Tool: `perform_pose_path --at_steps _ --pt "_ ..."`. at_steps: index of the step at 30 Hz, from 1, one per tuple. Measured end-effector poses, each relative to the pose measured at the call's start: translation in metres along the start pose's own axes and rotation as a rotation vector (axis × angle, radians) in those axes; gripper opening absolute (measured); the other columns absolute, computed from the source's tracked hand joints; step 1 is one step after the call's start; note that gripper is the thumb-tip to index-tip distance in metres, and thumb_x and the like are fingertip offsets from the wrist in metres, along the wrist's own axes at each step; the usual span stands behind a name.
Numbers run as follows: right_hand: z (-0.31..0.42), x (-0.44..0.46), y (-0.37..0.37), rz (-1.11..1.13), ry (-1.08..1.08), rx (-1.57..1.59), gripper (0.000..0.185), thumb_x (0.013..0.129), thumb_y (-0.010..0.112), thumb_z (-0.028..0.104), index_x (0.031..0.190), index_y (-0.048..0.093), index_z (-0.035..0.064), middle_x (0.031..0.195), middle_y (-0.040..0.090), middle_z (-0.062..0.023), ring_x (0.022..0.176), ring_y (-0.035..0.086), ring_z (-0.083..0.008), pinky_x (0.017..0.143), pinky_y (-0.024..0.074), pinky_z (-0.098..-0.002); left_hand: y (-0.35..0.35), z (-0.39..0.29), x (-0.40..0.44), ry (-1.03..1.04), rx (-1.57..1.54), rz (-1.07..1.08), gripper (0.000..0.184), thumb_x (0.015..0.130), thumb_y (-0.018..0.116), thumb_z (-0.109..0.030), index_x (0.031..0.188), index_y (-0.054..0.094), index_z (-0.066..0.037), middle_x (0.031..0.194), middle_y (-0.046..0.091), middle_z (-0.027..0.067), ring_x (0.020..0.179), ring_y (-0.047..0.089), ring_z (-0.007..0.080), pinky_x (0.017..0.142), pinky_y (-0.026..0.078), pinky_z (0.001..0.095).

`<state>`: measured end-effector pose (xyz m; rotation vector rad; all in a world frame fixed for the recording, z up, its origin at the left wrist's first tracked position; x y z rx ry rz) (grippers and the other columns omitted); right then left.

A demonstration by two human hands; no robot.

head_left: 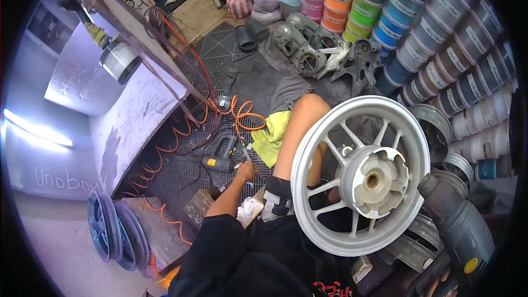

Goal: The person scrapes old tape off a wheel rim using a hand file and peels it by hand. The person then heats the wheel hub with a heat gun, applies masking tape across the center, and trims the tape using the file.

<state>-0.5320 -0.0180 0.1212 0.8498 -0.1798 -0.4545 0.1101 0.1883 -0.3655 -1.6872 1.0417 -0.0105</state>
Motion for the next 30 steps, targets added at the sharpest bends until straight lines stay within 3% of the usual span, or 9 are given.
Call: perform_pose_path --at_steps 3,7,10,12,14,20,24,27,30 --pt "-0.009 -0.013 0.013 0.187 -0.002 0.101 0.097 0.086 0.062 0.066 0.155 0.018 0.0127 0.156 0.03 -0.0202 0.143 0.03 -0.0397 0.116 0.0275 -0.0541 -0.002 -0.003 0.005 -0.028 -0.07 0.043 0.029 0.078 0.064 -0.032 0.082 0.074 -0.005 0.085 0.07 0.0227 0.086 0.069 0.0411 0.08 0.055 0.0485" --pt "-0.018 -0.054 0.033 -0.054 -0.274 -0.027 0.072 0.096 0.057 0.045 0.148 0.025 0.0089 0.138 0.042 -0.0194 0.121 0.042 -0.0363 0.098 0.0369 -0.0484 -0.026 -0.024 -0.006 0.016 0.047 0.064 0.034 0.08 0.065 -0.037 0.079 0.073 -0.004 0.083 0.07 0.0226 0.084 0.069 0.04 0.079 0.054 0.0489" --pt "-0.043 -0.114 0.018 -0.505 -0.583 -0.172 0.045 0.102 0.046 0.031 0.134 0.032 0.003 0.101 0.05 -0.0142 0.07 0.052 -0.0235 0.055 0.0479 -0.0348 -0.05 -0.041 -0.013 -0.004 -0.044 0.104 0.035 0.082 0.065 -0.037 0.08 0.073 -0.003 0.085 0.07 0.0237 0.089 0.069 0.0391 0.081 0.053 0.0491" --pt "-0.069 -0.136 0.029 -0.937 -0.823 -0.233 0.037 0.103 0.043 0.025 0.125 0.029 -0.001 0.097 0.049 -0.02 0.048 0.054 -0.0218 0.031 0.0491 -0.0321 -0.059 -0.043 -0.001 0.019 -0.099 0.076 0.035 0.082 0.065 -0.037 0.081 0.073 -0.003 0.086 0.07 0.0238 0.089 0.069 0.0391 0.081 0.053 0.049" --pt "-0.091 -0.161 0.012 -1.019 -0.753 -0.405 0.046 0.097 0.057 0.023 0.127 0.032 -0.0018 0.103 0.048 -0.0242 0.043 0.051 -0.0213 0.027 0.045 -0.0296 -0.067 -0.062 0.012 0.052 -0.149 0.046 0.035 0.082 0.065 -0.037 0.081 0.073 -0.003 0.086 0.07 0.0239 0.089 0.069 0.0391 0.081 0.053 0.049" --pt "-0.133 -0.174 -0.027 -1.289 -0.134 -0.236 0.059 0.079 0.066 0.009 0.132 0.041 -0.0006 0.096 0.064 -0.0248 0.049 0.058 -0.0234 0.038 0.0481 -0.0323 -0.084 -0.167 0.039 0.222 -0.249 -0.013 0.035 0.083 0.065 -0.037 0.082 0.073 -0.003 0.087 0.07 0.0241 0.09 0.068 0.0391 0.082 0.053 0.049" --pt "-0.2 -0.18 -0.129 -1.452 0.289 -0.356 0.056 0.087 0.064 0.01 0.135 0.038 -0.003 0.096 0.065 -0.015 0.056 0.06 -0.0195 0.048 0.0518 -0.0329 -0.093 -0.267 0.056 0.398 -0.324 -0.046 0.035 0.083 0.065 -0.037 0.082 0.073 -0.003 0.087 0.07 0.0243 0.091 0.068 0.0391 0.082 0.053 0.0489" --pt "-0.261 -0.197 -0.219 -1.632 0.421 -0.491 0.065 0.088 0.065 0.015 0.14 0.032 -0.0053 0.103 0.066 -0.0197 0.069 0.067 -0.0273 0.062 0.0563 -0.039 -0.092 -0.347 0.074 0.523 -0.37 -0.068 0.035 0.083 0.065 -0.037 0.083 0.073 -0.003 0.088 0.07 0.0244 0.092 0.068 0.0391 0.083 0.053 0.0489" --pt "-0.341 -0.243 -0.324 -1.794 0.717 -1.23 0.073 0.09 0.065 0.019 0.146 0.025 -0.0052 0.114 0.065 -0.0252 0.096 0.068 -0.0371 0.084 0.055 -0.0458 -0.084 -0.423 0.097 0.612 -0.409 -0.088 0.035 0.083 0.065 -0.037 0.083 0.073 -0.003 0.088 0.07 0.0245 0.092 0.068 0.0391 0.083 0.053 0.0489"
Point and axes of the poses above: each hand's wrist, its own x-axis towards the middle knuckle, its own y-axis out of the palm, z = x × y, the point moved 2 cm from there along x, towards the middle knuckle
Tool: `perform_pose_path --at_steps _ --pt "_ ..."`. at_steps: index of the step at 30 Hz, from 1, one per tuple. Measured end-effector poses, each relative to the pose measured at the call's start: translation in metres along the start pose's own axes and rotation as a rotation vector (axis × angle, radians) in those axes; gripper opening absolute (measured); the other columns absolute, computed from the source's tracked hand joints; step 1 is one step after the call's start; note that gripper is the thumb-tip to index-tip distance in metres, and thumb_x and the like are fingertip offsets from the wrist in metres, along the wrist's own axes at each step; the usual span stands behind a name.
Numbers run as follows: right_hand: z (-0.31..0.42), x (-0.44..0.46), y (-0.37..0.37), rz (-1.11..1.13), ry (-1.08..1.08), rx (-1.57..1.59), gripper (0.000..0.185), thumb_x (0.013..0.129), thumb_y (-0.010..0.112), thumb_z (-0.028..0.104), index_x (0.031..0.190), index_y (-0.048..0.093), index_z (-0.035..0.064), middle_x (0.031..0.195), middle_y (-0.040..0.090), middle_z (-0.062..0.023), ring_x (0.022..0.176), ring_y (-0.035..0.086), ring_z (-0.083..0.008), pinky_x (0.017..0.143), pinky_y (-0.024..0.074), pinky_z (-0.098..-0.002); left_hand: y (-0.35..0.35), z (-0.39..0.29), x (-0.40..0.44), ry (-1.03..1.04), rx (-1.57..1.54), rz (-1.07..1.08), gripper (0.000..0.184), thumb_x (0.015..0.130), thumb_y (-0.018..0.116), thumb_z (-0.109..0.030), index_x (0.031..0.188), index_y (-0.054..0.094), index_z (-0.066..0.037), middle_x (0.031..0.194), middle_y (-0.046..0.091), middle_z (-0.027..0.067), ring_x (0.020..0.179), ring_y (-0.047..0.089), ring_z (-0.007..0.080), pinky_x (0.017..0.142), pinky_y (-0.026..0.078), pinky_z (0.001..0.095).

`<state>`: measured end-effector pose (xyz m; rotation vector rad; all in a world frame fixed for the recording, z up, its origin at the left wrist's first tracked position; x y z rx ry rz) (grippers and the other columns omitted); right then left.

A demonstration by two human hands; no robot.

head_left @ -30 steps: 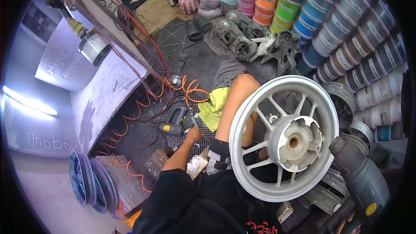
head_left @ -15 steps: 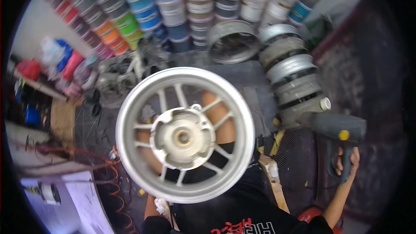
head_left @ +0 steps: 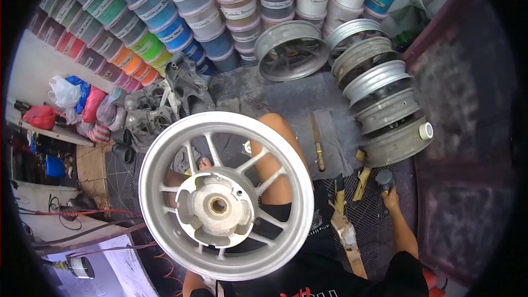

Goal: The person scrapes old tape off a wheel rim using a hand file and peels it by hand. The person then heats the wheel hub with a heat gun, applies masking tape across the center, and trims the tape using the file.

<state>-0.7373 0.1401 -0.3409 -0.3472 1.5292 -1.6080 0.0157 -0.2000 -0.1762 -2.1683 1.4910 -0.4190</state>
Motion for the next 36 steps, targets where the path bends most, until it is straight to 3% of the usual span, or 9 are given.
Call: perform_pose_path --at_steps 3,7,10,14,17,24,27,31,36 --pt "0.043 0.002 -0.01 0.156 0.346 -0.059 0.076 0.09 0.065 0.021 0.147 0.023 -0.0056 0.124 0.061 -0.0284 0.118 0.059 -0.0419 0.099 0.0468 -0.0498 0.037 -0.026 0.052 0.047 -0.018 0.002 0.035 0.083 0.065 -0.037 0.083 0.073 -0.003 0.088 0.07 0.0247 0.093 0.067 0.0391 0.083 0.052 0.0489" --pt "0.012 0.029 0.026 0.059 0.534 -0.03 0.071 0.09 0.066 0.02 0.146 0.028 -0.0007 0.126 0.06 -0.0276 0.115 0.06 -0.0426 0.099 0.0463 -0.0506 0.069 -0.041 0.086 0.055 0.008 -0.001 0.035 0.083 0.065 -0.037 0.084 0.073 -0.003 0.089 0.07 0.0248 0.094 0.067 0.0391 0.084 0.052 0.0488" --pt "-0.058 0.057 0.073 -0.036 0.262 -0.046 0.056 0.097 0.055 0.029 0.142 0.035 0.0015 0.126 0.061 -0.0266 0.114 0.061 -0.0427 0.098 0.047 -0.0512 0.074 -0.04 0.087 0.09 0.019 -0.004 0.035 0.084 0.065 -0.037 0.084 0.073 -0.003 0.089 0.07 0.025 0.094 0.067 0.0391 0.084 0.052 0.0488" --pt "-0.007 0.037 0.033 0.169 0.594 -0.116 0.062 0.103 0.02 0.046 0.146 0.036 0.0047 0.135 0.055 -0.0238 0.124 0.054 -0.0395 0.104 0.0435 -0.0499 0.046 -0.021 0.06 0.14 -0.005 -0.011 0.035 0.084 0.065 -0.037 0.085 0.073 -0.003 0.09 0.07 0.0251 0.095 0.067 0.039 0.084 0.052 0.0488" --pt "0.006 0.033 0.028 -0.07 0.741 0.168 0.055 0.104 0.033 0.039 0.149 0.033 0.0087 0.144 0.048 -0.0213 0.128 0.051 -0.0391 0.107 0.0421 -0.0477 -0.01 0.046 -0.012 0.062 0.067 -0.055 0.035 0.084 0.065 -0.037 0.085 0.073 -0.003 0.09 0.07 0.0252 0.095 0.067 0.039 0.085 0.052 0.0488" --pt "-0.038 0.039 0.075 0.222 0.455 -0.205 0.07 0.095 0.056 0.028 0.15 0.023 -0.0007 0.153 0.032 -0.0224 0.139 0.037 -0.0383 0.109 0.04 -0.0525 -0.12 0.215 -0.185 -0.408 0.346 -0.014 0.035 0.084 0.065 -0.037 0.086 0.073 -0.003 0.091 0.069 0.0255 0.097 0.066 0.039 0.086 0.052 0.0487" --pt "-0.088 0.038 0.112 -0.03 -0.093 -0.336 0.054 0.093 0.057 0.035 0.126 0.054 -0.0066 0.13 0.056 -0.029 0.116 0.057 -0.047 0.099 0.047 -0.05 -0.133 0.25 -0.21 -0.47 0.429 0.059 0.035 0.084 0.065 -0.037 0.086 0.073 -0.003 0.092 0.069 0.0257 0.097 0.066 0.039 0.086 0.052 0.0487" --pt "0.023 0.03 0.027 0.208 -0.102 -0.138 0.042 0.092 0.064 0.031 0.113 0.06 -0.005 0.106 0.067 -0.0225 0.1 0.065 -0.0358 0.086 0.0503 -0.0441 -0.128 0.284 -0.22 -0.413 0.544 0.119 0.035 0.084 0.064 -0.037 0.087 0.073 -0.003 0.092 0.069 0.0258 0.098 0.066 0.039 0.086 0.051 0.0486" --pt "0.079 0.065 -0.037 -0.256 -0.201 0.452 0.043 0.102 0.053 0.03 0.128 0.059 -0.0039 0.129 0.062 -0.0205 0.118 0.059 -0.03 0.101 0.0438 -0.0377 -0.093 0.319 -0.177 -0.23 0.673 0.142 0.035 0.085 0.064 -0.037 0.088 0.073 -0.003 0.093 0.069 0.0261 0.099 0.065 0.039 0.087 0.051 0.0486"
Point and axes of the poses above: each hand's wrist, its own x-axis towards the middle knuckle, its own y-axis out of the palm, z = x × y, the point moved 2 cm from there along x, towards the middle knuckle
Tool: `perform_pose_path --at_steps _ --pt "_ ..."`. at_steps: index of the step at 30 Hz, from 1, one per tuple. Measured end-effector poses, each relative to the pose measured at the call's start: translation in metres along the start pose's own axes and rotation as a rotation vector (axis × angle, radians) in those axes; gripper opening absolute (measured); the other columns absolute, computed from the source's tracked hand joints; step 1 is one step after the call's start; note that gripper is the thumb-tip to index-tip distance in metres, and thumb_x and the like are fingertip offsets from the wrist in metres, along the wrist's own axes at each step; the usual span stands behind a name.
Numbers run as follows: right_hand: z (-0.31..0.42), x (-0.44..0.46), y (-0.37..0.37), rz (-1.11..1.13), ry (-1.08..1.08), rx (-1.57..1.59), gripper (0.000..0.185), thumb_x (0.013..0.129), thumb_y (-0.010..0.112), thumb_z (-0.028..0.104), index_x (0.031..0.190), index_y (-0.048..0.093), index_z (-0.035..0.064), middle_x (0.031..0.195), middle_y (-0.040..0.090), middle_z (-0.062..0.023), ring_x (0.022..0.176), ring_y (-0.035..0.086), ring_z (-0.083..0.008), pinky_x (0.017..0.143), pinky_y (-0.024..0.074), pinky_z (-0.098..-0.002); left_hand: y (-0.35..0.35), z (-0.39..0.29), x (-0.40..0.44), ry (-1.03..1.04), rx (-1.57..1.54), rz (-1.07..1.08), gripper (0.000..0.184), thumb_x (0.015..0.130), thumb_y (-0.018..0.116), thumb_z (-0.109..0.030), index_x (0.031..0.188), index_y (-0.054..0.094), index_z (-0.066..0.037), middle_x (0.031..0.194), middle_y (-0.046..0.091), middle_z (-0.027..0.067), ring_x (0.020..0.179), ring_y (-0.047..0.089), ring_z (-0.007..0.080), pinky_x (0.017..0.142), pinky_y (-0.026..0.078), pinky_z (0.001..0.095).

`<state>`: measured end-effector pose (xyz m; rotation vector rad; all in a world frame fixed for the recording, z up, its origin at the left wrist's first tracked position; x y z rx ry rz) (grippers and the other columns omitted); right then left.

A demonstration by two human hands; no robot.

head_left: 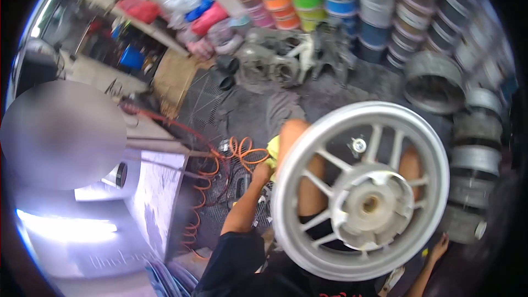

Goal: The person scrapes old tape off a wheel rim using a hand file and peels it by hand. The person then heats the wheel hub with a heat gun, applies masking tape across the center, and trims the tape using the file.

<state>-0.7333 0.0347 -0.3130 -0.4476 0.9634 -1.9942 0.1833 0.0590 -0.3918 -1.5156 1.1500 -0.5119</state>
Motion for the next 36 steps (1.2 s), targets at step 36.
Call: perform_pose_path --at_steps 36 --pt "0.469 -0.144 -0.004 0.148 -0.178 0.465 0.044 0.098 0.055 0.02 0.137 0.047 0.0009 0.127 0.058 -0.0137 0.117 0.054 -0.0193 0.102 0.0409 -0.0326 0.041 -0.059 0.177 0.248 0.007 0.172 0.03 0.087 0.06 -0.026 0.099 0.071 -0.001 0.094 0.071 0.0158 0.089 0.063 0.0318 0.081 0.049 0.0423"
Point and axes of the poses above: each hand's wrist, its own x-axis towards the middle knuckle, its own y-axis out of the palm, z = x × y, the point moved 2 cm from there along x, towards the middle knuckle
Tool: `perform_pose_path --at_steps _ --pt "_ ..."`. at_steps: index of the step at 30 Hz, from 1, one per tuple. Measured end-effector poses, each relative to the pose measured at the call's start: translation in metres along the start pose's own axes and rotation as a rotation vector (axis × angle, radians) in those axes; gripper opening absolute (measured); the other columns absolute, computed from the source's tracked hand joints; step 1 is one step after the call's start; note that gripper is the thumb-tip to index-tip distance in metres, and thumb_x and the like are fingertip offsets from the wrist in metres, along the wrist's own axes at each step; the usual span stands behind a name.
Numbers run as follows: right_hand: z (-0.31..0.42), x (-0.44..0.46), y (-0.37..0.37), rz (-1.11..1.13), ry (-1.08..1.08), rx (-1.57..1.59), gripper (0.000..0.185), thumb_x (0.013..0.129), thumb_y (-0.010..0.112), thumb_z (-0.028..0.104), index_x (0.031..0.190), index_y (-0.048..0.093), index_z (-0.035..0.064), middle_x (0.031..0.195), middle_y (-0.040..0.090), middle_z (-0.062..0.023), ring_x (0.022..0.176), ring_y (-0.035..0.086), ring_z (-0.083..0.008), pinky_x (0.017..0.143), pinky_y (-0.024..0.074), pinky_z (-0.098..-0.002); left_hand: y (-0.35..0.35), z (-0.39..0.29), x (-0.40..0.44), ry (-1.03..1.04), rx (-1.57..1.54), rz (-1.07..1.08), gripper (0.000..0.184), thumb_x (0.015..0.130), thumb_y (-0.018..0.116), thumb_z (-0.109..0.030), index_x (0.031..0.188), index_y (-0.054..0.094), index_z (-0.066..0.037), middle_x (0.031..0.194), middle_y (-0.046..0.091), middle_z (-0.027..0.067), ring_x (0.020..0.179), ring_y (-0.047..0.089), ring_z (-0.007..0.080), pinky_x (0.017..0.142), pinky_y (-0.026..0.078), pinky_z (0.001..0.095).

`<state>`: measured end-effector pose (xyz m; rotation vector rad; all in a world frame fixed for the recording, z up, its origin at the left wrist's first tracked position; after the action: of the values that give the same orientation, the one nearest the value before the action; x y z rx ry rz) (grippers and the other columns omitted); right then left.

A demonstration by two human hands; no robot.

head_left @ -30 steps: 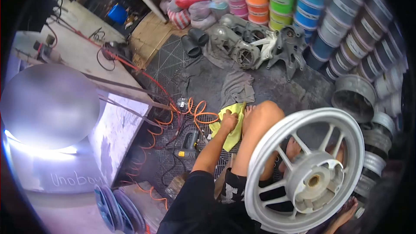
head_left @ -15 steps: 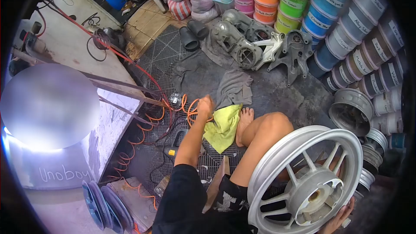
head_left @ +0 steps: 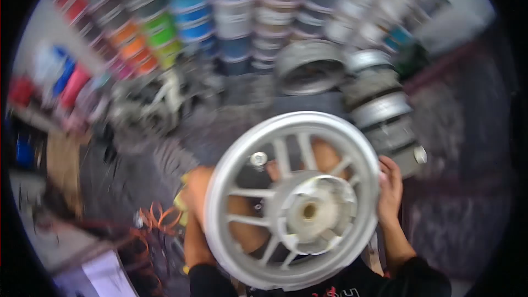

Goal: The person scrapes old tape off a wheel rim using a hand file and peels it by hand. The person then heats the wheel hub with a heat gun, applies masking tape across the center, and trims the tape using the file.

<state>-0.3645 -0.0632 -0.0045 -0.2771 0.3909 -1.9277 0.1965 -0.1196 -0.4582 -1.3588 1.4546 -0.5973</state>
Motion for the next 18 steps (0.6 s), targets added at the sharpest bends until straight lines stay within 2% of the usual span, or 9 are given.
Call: perform_pose_path --at_steps 4,8,10,12,14,15,16,17,18 --pt "-0.009 0.007 -0.004 0.046 0.047 0.408 0.034 0.102 0.05 0.017 0.132 0.047 0.0029 0.124 0.061 -0.0111 0.114 0.057 -0.0183 0.099 0.0445 -0.031 -0.047 0.059 -0.034 -0.151 -0.279 -0.224 0.025 0.088 0.06 -0.02 0.096 0.07 0.002 0.088 0.07 0.0143 0.079 0.063 0.0282 0.072 0.051 0.0402" --pt "-0.069 0.054 -0.073 -0.173 0.031 -0.12 0.026 0.1 0.054 0.02 0.117 0.058 0.0012 0.113 0.065 -0.0124 0.1 0.061 -0.0214 0.084 0.0511 -0.0345 -0.1 0.154 -0.094 -0.267 -0.686 -0.523 0.02 0.09 0.061 -0.013 0.094 0.07 0.005 0.082 0.07 0.0129 0.068 0.064 0.0246 0.064 0.052 0.0381" --pt "-0.117 0.085 -0.139 -0.355 -0.092 -0.564 0.03 0.095 0.06 0.023 0.115 0.06 0.0008 0.113 0.063 -0.0167 0.101 0.06 -0.028 0.086 0.0505 -0.0396 -0.132 0.188 -0.121 -0.272 -0.982 -0.604 0.018 0.09 0.061 -0.009 0.092 0.07 0.006 0.079 0.07 0.0121 0.063 0.064 0.0227 0.059 0.053 0.0371" --pt "-0.179 0.116 -0.212 -0.553 -0.193 -0.978 0.037 0.09 0.065 0.027 0.118 0.06 0.0018 0.117 0.06 -0.019 0.108 0.057 -0.0353 0.089 0.0491 -0.045 -0.158 0.2 -0.132 -0.664 -1.112 -0.523 0.017 0.091 0.061 -0.006 0.088 0.067 0.01 0.078 0.067 0.0102 0.065 0.061 0.0191 0.058 0.051 0.0346" --pt "-0.209 0.136 -0.258 -0.662 -0.003 -1.315 0.042 0.089 0.067 0.03 0.121 0.061 0.0035 0.124 0.058 -0.0178 0.115 0.054 -0.0375 0.092 0.0481 -0.0474 -0.241 0.118 -0.151 -0.215 -0.556 -0.412 0.028 0.086 0.073 -0.018 0.088 0.065 0.009 0.085 0.068 0.0116 0.071 0.061 0.0192 0.063 0.051 0.0331" --pt "-0.217 0.137 -0.272 -0.599 0.093 -1.394 0.041 0.088 0.068 0.029 0.119 0.062 0.0036 0.123 0.058 -0.0172 0.114 0.055 -0.0382 0.092 0.0485 -0.0475 -0.237 0.18 -0.119 -0.319 -0.308 -0.531 0.032 0.088 0.073 -0.025 0.093 0.065 0.006 0.088 0.067 0.0077 0.074 0.058 0.0163 0.064 0.049 0.0313" --pt "-0.222 0.141 -0.284 -0.523 0.173 -1.471 0.04 0.087 0.069 0.028 0.118 0.063 0.0037 0.123 0.059 -0.0166 0.113 0.056 -0.0388 0.092 0.049 -0.0476 -0.247 0.134 -0.119 -0.194 -0.492 -0.663 0.033 0.092 0.069 -0.03 0.098 0.065 0.002 0.089 0.066 0.0052 0.077 0.056 0.0139 0.064 0.046 0.0294" --pt "-0.224 0.144 -0.291 -0.417 0.305 -1.465 0.042 0.085 0.071 0.028 0.12 0.063 0.0058 0.125 0.058 -0.0165 0.114 0.056 -0.0386 0.093 0.049 -0.0474 -0.276 0.079 -0.119 -0.271 -0.634 -0.464 0.032 0.093 0.068 -0.031 0.106 0.066 -0.002 0.094 0.066 0.0039 0.077 0.056 0.0106 0.066 0.045 0.0249" --pt "-0.232 0.149 -0.299 -0.311 0.421 -1.464 0.045 0.084 0.073 0.028 0.123 0.063 0.008 0.128 0.057 -0.0164 0.116 0.056 -0.0384 0.095 0.0489 -0.0472 -0.297 0.0 -0.123 -0.177 -0.786 -0.45 0.031 0.094 0.068 -0.029 0.113 0.065 -0.004 0.102 0.066 0.0023 0.079 0.055 0.0073 0.066 0.041 0.0201"
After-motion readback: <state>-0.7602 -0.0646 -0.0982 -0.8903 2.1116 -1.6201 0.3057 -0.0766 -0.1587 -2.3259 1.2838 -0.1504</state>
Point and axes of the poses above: each hand's wrist, its own x-axis towards the middle knuckle, its own y-axis out of the palm, z = x × y, the point moved 2 cm from there along x, towards the middle knuckle
